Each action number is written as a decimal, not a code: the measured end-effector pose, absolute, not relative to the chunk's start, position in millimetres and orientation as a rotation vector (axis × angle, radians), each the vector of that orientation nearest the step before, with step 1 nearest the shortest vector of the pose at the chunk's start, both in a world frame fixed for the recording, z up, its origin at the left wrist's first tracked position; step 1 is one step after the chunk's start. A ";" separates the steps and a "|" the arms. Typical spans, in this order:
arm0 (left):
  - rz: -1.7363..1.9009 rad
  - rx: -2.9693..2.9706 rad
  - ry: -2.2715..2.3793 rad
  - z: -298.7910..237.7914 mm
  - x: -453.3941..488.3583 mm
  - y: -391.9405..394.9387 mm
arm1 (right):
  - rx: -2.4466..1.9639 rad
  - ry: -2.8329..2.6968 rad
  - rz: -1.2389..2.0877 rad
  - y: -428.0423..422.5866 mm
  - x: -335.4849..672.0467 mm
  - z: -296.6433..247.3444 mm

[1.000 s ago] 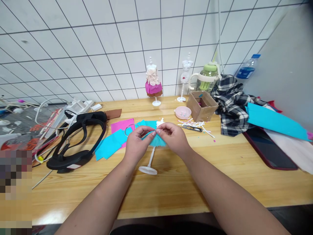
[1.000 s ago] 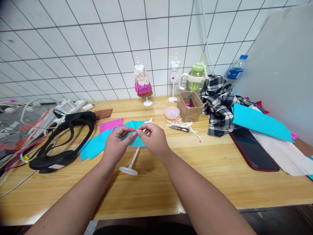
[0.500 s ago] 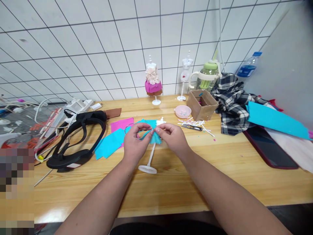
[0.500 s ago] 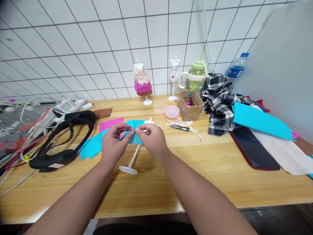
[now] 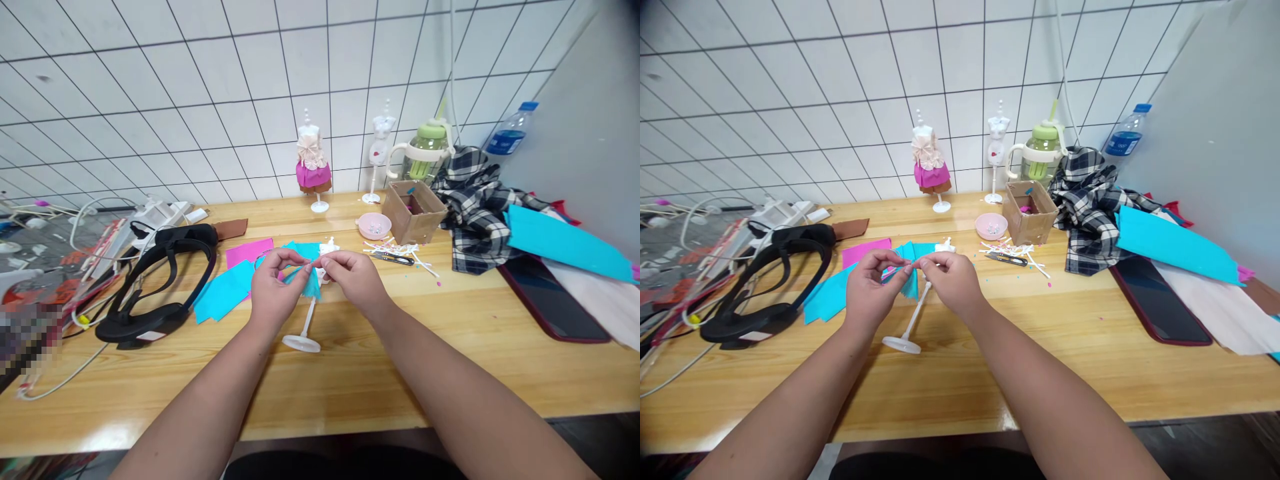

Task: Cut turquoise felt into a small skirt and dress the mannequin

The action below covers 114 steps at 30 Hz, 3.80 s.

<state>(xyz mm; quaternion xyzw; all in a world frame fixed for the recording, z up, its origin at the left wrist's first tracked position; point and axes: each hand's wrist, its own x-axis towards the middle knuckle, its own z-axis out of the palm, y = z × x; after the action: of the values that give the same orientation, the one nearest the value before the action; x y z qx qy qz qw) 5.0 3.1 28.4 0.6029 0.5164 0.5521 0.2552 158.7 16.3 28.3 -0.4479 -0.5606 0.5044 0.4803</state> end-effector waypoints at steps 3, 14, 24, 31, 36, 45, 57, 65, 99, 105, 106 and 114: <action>1.504 1.544 1.376 28.5 5.6 3.9 | -1.109 -1.437 1.129 14.9 158.8 27.4; 1.462 1.386 1.310 27.6 4.0 8.4 | -1.081 -1.523 0.935 20.2 166.7 28.9; 1.392 1.513 1.273 26.7 9.6 4.7 | -1.126 -1.607 0.879 22.6 166.6 24.9; 1.308 1.434 1.287 28.5 6.9 4.5 | -1.120 -1.631 0.909 27.7 168.2 18.4; 1.316 1.221 1.220 27.2 4.9 8.8 | -1.126 -1.513 1.042 26.5 168.2 22.4; 1.080 0.462 0.841 35.5 2.9 12.7 | -0.937 -1.502 1.305 24.2 168.2 29.1; 0.964 0.398 0.724 35.4 3.8 13.0 | -0.849 -1.407 1.481 26.7 167.2 21.3; 0.979 0.487 0.701 28.0 -3.1 16.0 | -0.939 -1.086 1.511 29.3 169.4 30.5; 1.151 0.725 0.740 22.1 5.8 9.9 | -0.854 -0.731 1.768 27.1 168.0 26.6; 1.154 0.960 0.855 21.6 12.2 6.7 | -0.847 -0.630 1.878 27.7 169.4 27.2; 1.171 1.012 0.878 22.2 12.9 6.4 | -0.837 -0.602 1.912 27.5 169.4 27.4; 1.177 1.289 1.029 19.0 14.1 6.4 | -0.847 -0.580 1.820 28.5 166.9 24.6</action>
<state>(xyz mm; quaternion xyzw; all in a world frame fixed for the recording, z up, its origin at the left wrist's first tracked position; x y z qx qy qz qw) 14.1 6.4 19.0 0.5398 0.4307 0.4930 0.5292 166.9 28.5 24.6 -0.3504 -0.2400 0.7534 0.5021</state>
